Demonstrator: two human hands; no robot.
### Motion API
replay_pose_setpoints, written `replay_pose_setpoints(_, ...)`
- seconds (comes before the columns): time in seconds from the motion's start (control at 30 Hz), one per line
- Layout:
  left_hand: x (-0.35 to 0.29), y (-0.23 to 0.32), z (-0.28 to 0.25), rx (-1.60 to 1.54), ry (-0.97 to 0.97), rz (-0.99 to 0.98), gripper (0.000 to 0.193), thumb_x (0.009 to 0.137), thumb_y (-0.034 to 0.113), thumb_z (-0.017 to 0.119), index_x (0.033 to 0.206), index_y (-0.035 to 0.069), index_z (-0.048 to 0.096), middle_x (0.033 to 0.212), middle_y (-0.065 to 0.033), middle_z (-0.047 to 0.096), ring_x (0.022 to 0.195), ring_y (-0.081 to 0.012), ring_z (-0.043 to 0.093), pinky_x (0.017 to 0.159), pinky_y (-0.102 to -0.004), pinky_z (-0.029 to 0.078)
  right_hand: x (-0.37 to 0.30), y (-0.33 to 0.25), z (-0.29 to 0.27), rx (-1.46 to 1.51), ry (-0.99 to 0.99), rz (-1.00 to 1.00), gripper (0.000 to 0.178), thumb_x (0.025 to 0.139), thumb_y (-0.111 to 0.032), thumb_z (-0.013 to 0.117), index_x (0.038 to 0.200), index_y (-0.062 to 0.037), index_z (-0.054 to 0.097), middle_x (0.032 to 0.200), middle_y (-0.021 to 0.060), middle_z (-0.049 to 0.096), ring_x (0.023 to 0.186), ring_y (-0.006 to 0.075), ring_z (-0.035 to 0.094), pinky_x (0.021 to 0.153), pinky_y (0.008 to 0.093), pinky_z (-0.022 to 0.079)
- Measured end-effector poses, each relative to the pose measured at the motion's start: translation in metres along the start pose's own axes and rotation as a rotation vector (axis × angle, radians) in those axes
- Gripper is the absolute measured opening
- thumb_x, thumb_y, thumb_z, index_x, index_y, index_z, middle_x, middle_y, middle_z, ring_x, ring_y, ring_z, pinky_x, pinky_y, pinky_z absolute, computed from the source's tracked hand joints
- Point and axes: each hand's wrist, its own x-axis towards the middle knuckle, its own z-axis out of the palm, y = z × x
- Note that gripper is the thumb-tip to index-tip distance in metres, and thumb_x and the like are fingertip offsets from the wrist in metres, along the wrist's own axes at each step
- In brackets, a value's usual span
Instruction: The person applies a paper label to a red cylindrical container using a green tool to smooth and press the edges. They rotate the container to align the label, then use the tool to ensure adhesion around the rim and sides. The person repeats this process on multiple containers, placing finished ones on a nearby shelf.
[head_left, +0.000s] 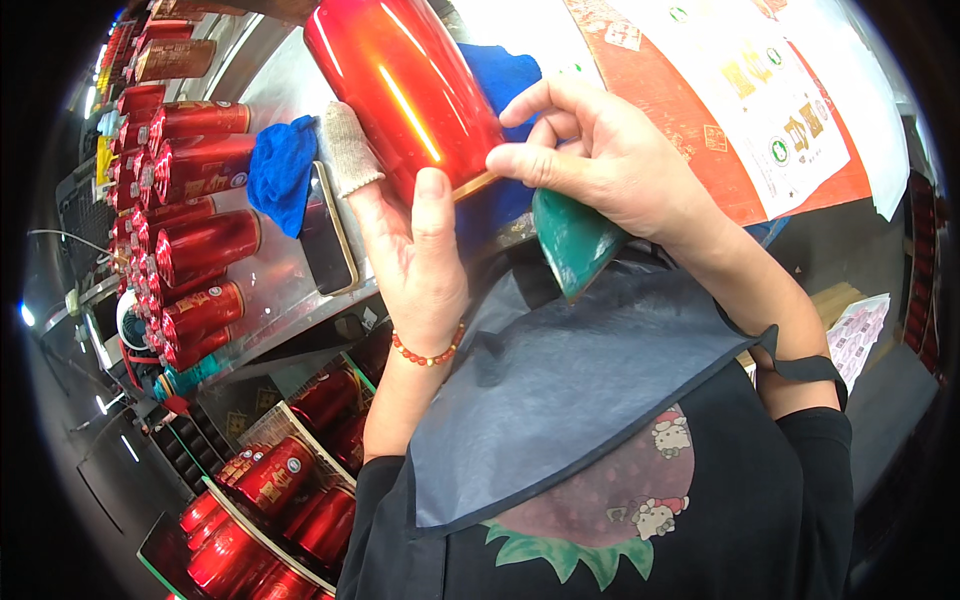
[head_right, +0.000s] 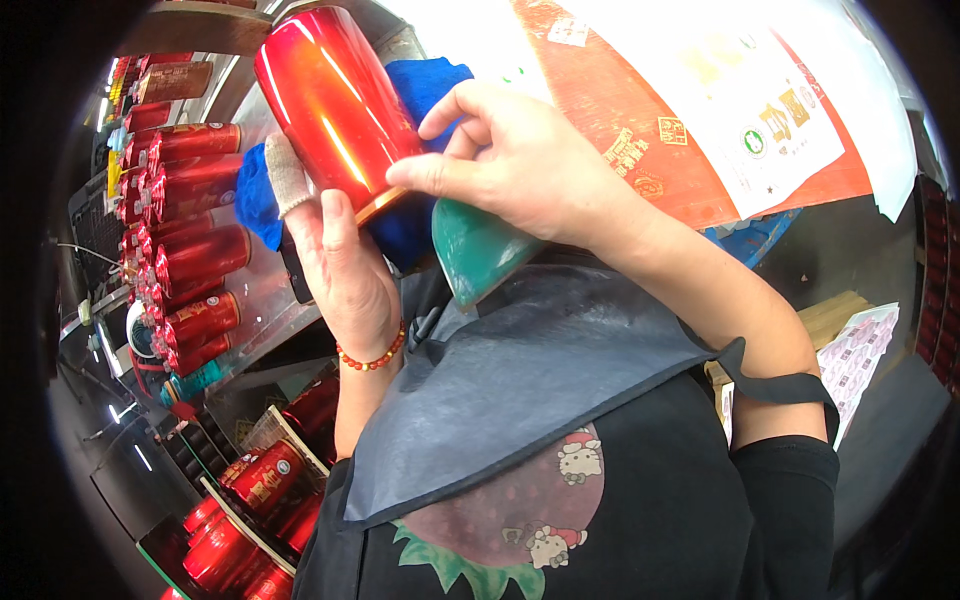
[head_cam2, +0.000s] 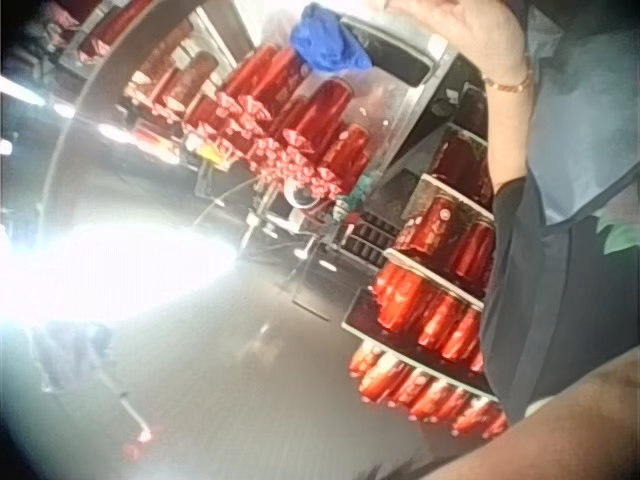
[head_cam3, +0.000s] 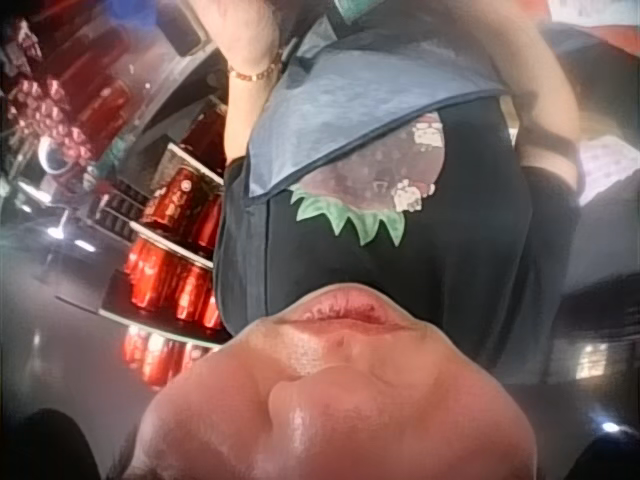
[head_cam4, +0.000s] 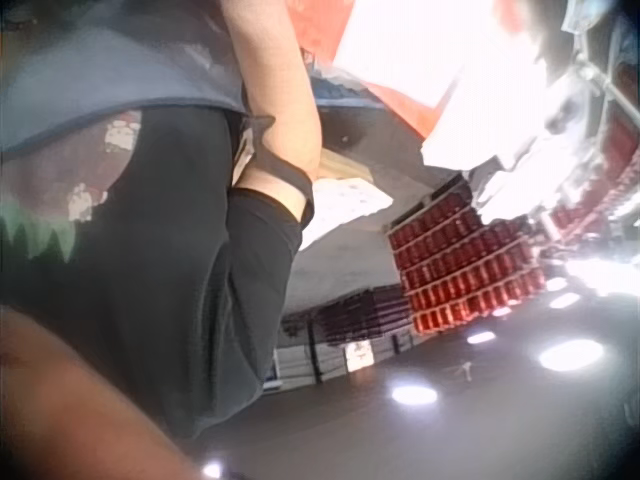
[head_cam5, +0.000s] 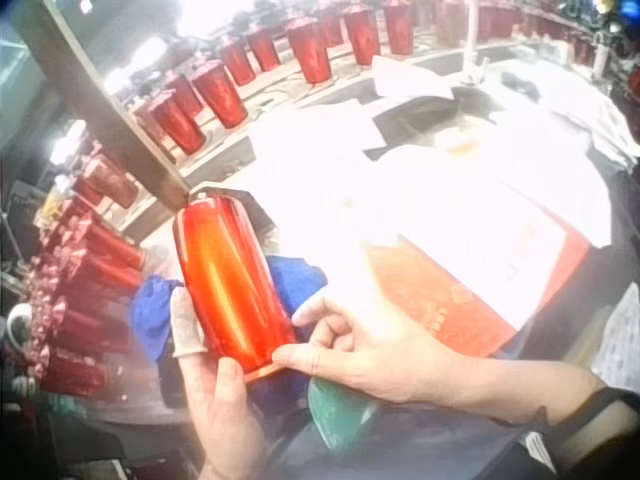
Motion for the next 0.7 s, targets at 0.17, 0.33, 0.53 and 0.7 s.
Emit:
replay_pose_setpoints(0.17, -0.008, 0.003, -0.009, -0.04, 0.009, -0.026, 0.066, 0.103, 0.003, 0.048, 0.161, -0.001, 0.017, 0.166, -0.0162, 0.024, 0.151, -0.0245, 0.027, 0.122, -0.0374, 0.023, 0.001, -0.004, 0.002, 0.011, -0.013, 0.038, 0.036, 0.093, -0.017, 0.077, 0.118, -0.0014, 0.056, 0.082, -0.0013, 0.062, 0.077, 0.0038, 0.058, 0.068, 0.0191, 0.046)
replay_pose_setpoints(0.33, -0.019, -0.003, -0.022, -0.005, 0.085, -0.048, 0.064, 0.1, 0.004, 0.057, 0.157, -0.002, 0.029, 0.161, -0.0189, 0.034, 0.148, -0.0288, 0.036, 0.12, -0.0432, 0.031, 0.003, 0.0, -0.009, 0.098, -0.009, 0.079, 0.036, 0.094, -0.022, 0.076, 0.119, -0.0037, 0.058, 0.083, -0.0015, 0.062, 0.08, 0.0031, 0.058, 0.072, 0.0188, 0.046)
replay_pose_setpoints(0.53, -0.016, -0.01, -0.025, 0.513, -0.042, 0.209, 0.08, 0.091, 0.007, 0.074, 0.157, -0.001, 0.03, 0.158, -0.0177, 0.039, 0.142, -0.0285, 0.044, 0.118, -0.0418, 0.035, 0.007, 0.001, -0.012, 0.002, 0.039, 0.027, 0.036, 0.097, -0.028, 0.072, 0.122, -0.0057, 0.06, 0.083, -0.0018, 0.063, 0.081, 0.0034, 0.058, 0.075, 0.0181, 0.045)
replay_pose_setpoints(0.7, -0.011, -0.028, -0.029, 0.377, 0.014, 0.211, 0.089, 0.087, 0.021, 0.083, 0.156, -0.002, 0.032, 0.158, -0.0207, 0.037, 0.139, -0.0308, 0.048, 0.112, -0.0398, 0.042, 0.011, 0.0, -0.008, -0.024, 0.006, 0.027, 0.046, 0.097, -0.025, 0.072, 0.134, -0.0027, 0.056, 0.082, -0.002, 0.061, 0.08, 0.0043, 0.058, 0.074, 0.0196, 0.046)
